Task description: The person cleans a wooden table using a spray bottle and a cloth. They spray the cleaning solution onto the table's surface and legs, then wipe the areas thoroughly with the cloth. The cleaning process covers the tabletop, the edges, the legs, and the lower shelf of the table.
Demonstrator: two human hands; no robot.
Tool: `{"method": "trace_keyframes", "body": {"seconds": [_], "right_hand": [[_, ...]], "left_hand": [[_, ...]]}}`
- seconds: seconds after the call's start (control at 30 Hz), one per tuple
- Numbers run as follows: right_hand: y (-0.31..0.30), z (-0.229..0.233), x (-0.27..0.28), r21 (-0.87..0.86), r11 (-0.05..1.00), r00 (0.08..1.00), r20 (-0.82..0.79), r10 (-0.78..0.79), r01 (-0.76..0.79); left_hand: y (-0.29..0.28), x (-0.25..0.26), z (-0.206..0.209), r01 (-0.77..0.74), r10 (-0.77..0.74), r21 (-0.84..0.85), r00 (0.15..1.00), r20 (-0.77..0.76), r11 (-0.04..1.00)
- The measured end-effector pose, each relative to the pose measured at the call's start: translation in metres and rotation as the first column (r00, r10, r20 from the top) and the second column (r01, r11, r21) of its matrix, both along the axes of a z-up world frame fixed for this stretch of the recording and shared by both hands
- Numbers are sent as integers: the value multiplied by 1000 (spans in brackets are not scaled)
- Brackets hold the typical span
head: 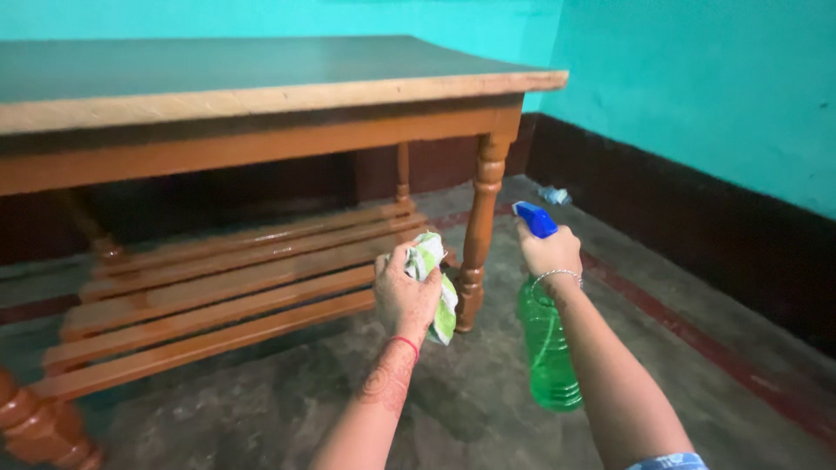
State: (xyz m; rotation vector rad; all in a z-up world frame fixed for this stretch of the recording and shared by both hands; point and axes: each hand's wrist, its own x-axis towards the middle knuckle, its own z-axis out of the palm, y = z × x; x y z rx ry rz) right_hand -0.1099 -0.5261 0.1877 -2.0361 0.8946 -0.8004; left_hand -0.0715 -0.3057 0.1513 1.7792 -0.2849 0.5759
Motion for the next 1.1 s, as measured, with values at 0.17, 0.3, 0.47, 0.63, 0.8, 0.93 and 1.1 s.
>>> {"method": "trace_keyframes", "body": {"seconds": [0.17,0.3,0.47,0.63,0.8,0.93,1.1], "right_hand": [[0,57,2,-39,998,985,163,60,-54],[13,92,-6,-62,994,984,159,-77,88],[19,122,-9,-147,989,956,291,35,8],[19,130,-16,-65,997,919,392,51,-28],[1,109,-26,-195,964,924,369,-97,179],[-32,75,-39,-182,983,853,516,73,25],[-84,35,-60,-167,983,854,520,25,72]], "left_hand": [[0,-4,37,0,-1,49,1000,28,999],[-2,-9,58,9,-13,63,998,68,998],[-5,-13,78,42,-47,36,988,149,998],[-10,-17,92,54,-60,34,977,203,998],[-28,-22,83,101,-107,49,985,134,994],[-55,-30,65,78,-87,54,976,202,995],[-100,-47,46,158,-171,94,974,152,983]]}}
